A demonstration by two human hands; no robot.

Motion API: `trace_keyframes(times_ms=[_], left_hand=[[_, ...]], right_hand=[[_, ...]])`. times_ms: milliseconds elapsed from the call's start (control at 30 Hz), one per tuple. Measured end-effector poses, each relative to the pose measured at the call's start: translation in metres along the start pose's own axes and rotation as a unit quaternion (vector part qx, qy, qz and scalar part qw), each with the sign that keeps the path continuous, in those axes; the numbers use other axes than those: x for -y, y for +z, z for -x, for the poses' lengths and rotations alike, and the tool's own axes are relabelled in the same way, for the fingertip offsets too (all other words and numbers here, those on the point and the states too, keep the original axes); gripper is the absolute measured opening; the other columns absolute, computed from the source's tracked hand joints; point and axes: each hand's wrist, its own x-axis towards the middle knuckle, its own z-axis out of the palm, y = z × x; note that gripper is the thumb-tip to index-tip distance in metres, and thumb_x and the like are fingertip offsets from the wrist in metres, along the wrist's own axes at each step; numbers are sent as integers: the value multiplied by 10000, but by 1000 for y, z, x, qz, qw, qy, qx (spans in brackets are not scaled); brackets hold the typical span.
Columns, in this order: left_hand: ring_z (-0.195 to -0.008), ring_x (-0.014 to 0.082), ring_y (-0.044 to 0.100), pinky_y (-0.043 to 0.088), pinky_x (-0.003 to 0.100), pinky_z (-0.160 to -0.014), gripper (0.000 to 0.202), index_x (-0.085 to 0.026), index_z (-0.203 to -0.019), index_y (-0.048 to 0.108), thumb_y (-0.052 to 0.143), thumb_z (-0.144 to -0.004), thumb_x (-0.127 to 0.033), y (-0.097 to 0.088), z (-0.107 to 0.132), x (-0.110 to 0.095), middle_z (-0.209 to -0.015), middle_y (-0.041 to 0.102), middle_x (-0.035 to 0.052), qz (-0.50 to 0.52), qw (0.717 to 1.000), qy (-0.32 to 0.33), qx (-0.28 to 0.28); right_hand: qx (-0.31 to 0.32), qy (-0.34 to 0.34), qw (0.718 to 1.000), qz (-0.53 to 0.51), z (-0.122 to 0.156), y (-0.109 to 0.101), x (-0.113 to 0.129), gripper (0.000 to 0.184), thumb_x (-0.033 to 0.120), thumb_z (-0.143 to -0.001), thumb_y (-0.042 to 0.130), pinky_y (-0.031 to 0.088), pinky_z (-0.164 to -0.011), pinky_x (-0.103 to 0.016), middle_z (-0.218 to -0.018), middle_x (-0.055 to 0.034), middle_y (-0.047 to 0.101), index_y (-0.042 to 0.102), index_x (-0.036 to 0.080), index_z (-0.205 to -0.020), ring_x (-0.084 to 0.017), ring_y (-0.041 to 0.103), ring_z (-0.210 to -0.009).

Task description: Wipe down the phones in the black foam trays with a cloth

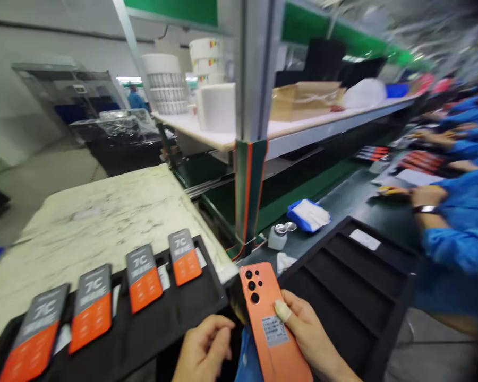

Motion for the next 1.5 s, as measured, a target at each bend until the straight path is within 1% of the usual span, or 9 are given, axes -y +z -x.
trace_keyframes(times_ms=[67,133,367,567,700,1100,1233,1367,1500], left_hand=[[-436,69,371,269,188,-430,588,-169,-799,625,559,-805,-753,7,8,-1,-563,551,3,82,995,-33,34],[-445,61,350,236,178,-419,552,-169,-729,540,574,-829,-711,9,13,0,-563,521,-9,129,990,-48,27],[-402,56,339,203,187,-389,514,-178,-718,494,618,-830,-664,-2,34,21,-514,495,-30,211,972,-101,-28],[-450,59,365,238,180,-415,494,-177,-706,484,627,-847,-628,-8,40,26,-541,480,-33,225,968,-106,-37],[-451,56,343,237,179,-420,476,-177,-709,484,619,-865,-605,-12,40,26,-538,465,-41,230,966,-111,-34],[-467,60,339,227,189,-441,440,-178,-733,472,633,-873,-563,-14,36,27,-560,479,-38,282,950,-129,-30],[-483,64,361,249,187,-465,434,-175,-755,487,642,-866,-565,-14,36,27,-581,491,-34,285,948,-135,-30],[-480,76,403,319,194,-502,454,-173,-769,528,673,-828,-599,-16,37,24,-572,515,-29,283,947,-147,-37],[-477,73,379,307,194,-499,414,-167,-829,566,667,-847,-568,-17,36,24,-575,512,-29,290,945,-148,-44]], right_hand=[[33,35,999,-7,1,24,-17,389,553,-814,714,490,-564,-246,-728,-26,698,685,177,-911,-138,609,-582],[57,68,996,-7,3,38,-27,384,551,-818,708,489,-554,-246,-718,-22,688,677,183,-924,-139,599,-575],[104,133,985,29,3,59,-30,396,564,-826,687,504,-557,-264,-740,-36,688,673,188,-950,-161,610,-602],[125,136,982,36,2,62,-38,360,525,-881,637,532,-614,-282,-809,-40,697,658,213,-1058,-180,631,-686],[127,124,981,73,2,63,-36,355,514,-908,604,527,-628,-279,-830,-44,695,657,198,-1062,-178,623,-705],[126,173,977,0,-4,68,-35,321,487,-915,615,516,-618,-258,-800,-41,687,646,193,-1040,-149,612,-673],[130,162,978,16,-4,68,-33,344,497,-922,599,523,-634,-275,-849,-58,693,642,190,-1070,-161,612,-705],[135,143,979,51,-5,68,-29,353,503,-936,573,520,-643,-276,-851,-49,678,636,188,-1082,-158,592,-719],[137,139,979,57,-7,72,-22,362,510,-935,572,515,-630,-267,-840,-37,668,635,187,-1083,-152,589,-712]])
